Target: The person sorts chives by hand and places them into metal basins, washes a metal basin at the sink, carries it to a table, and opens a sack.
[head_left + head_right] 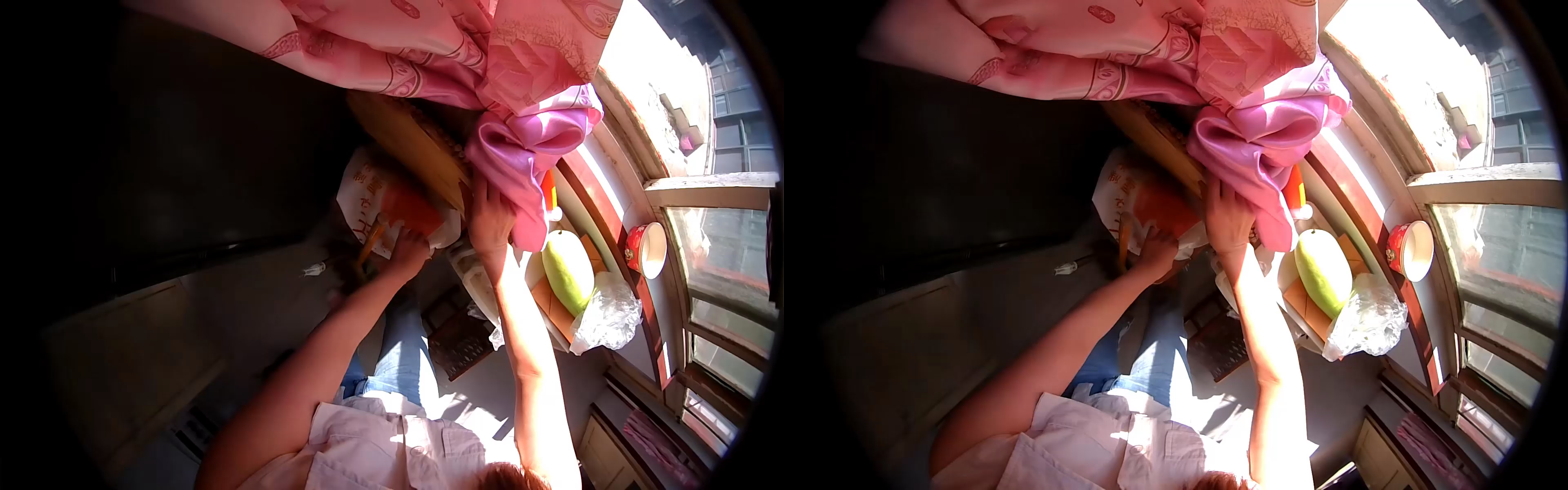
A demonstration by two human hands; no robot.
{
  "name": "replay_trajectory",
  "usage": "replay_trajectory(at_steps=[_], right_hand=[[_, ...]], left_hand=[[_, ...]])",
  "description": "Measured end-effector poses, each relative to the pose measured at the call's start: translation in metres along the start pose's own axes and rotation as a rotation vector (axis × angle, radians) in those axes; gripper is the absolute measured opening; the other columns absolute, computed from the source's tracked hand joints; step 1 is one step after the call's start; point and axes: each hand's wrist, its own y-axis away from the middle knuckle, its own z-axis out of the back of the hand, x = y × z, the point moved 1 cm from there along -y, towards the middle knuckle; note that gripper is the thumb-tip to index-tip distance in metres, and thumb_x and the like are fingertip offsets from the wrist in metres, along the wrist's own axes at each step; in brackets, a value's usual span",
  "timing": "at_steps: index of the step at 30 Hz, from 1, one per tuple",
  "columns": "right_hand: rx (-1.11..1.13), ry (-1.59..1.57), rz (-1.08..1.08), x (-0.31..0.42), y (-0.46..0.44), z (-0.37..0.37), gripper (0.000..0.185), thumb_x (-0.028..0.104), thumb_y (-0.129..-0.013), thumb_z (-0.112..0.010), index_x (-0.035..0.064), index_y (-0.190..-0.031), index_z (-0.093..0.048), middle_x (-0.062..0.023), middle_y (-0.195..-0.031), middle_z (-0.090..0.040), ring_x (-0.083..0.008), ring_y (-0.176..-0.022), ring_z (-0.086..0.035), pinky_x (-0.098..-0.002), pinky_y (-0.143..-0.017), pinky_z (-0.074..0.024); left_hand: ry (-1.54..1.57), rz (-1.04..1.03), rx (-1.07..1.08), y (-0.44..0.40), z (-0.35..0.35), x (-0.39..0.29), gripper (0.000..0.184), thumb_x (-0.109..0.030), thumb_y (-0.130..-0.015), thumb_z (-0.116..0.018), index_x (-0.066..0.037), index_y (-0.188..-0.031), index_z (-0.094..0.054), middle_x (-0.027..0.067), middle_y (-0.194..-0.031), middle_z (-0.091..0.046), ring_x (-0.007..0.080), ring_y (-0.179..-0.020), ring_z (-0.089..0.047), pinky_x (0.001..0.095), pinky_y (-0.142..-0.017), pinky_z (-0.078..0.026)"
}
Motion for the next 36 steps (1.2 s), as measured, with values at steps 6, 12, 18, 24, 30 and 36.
replay_trajectory(at_steps=[6, 12, 18, 24, 30, 36], right_hand=[[0.036, -0.183, 0.551, -0.004, 0.004, 0.0, 0.036, 0.01, -0.072, -0.053, 0.0051, -0.108, -0.057, -0.0118, -0.102, -0.058, -0.0266, -0.095, -0.055, -0.0363, -0.08, -0.0461], [0.904, 0.165, -0.147, -0.013, 0.113, -0.129, 0.043, 0.03, -0.08, -0.055, 0.0016, -0.111, -0.052, -0.0199, -0.098, -0.059, -0.0261, -0.081, -0.061, -0.032, -0.071, -0.0492], [0.73, -0.342, -0.642, -0.024, 0.157, -0.206, 0.058, 0.031, -0.082, -0.054, -0.0072, -0.122, -0.039, -0.0208, -0.113, -0.053, -0.0306, -0.098, -0.056, -0.0366, -0.083, -0.0453], [0.455, -0.639, -0.635, -0.011, 0.119, -0.161, 0.036, 0.022, -0.083, -0.052, 0.0045, -0.114, -0.054, -0.0171, -0.109, -0.056, -0.0306, -0.092, -0.057, -0.0351, -0.081, -0.0443], [0.071, -0.89, -0.591, 0.069, 0.032, 0.037, 0.014, -0.001, -0.08, -0.053, -0.0003, -0.09, -0.062, -0.0092, -0.077, -0.051, -0.0157, -0.057, -0.047, -0.0258, -0.052, -0.0379], [0.037, -0.838, -0.363, 0.081, 0.072, 0.104, 0.025, -0.009, -0.07, -0.06, 0.0026, -0.092, -0.063, -0.0061, -0.078, -0.051, -0.0123, -0.054, -0.049, -0.0245, -0.048, -0.0389]], left_hand=[[0.378, 0.162, -0.246, 0.053, -0.003, 0.008, 0.021, -0.01, -0.071, -0.057, -0.003, -0.09, -0.054, 0.0135, -0.099, -0.053, 0.0318, -0.078, -0.057, 0.0448, -0.069, -0.044], [0.507, 0.265, -0.305, 0.054, 0.001, 0.003, 0.013, -0.009, -0.075, -0.053, -0.002, -0.086, -0.052, 0.0145, -0.1, -0.051, 0.0351, -0.074, -0.057, 0.0431, -0.062, -0.047], [0.589, 0.362, -0.209, 0.063, 0.021, 0.002, 0.019, -0.009, -0.078, -0.051, 0.0, -0.094, -0.051, 0.0148, -0.102, -0.051, 0.035, -0.08, -0.056, 0.0426, -0.067, -0.047], [0.815, 0.338, -0.593, 0.061, 0.025, 0.0, 0.025, -0.007, -0.083, -0.05, 0.001, -0.107, -0.046, 0.0139, -0.101, -0.052, 0.0253, -0.078, -0.059, 0.0332, -0.065, -0.048], [1.422, 0.389, -0.608, 0.052, 0.111, 0.018, 0.017, -0.012, -0.091, -0.044, -0.001, -0.105, -0.046, 0.0063, -0.083, -0.056, 0.0094, -0.062, -0.056, 0.0209, -0.058, -0.047], [1.128, 0.45, -0.779, 0.027, 0.169, 0.052, 0.025, -0.022, -0.076, -0.067, -0.004, -0.083, -0.051, 0.0035, -0.07, -0.057, 0.0133, -0.06, -0.055, 0.025, -0.053, -0.045]])
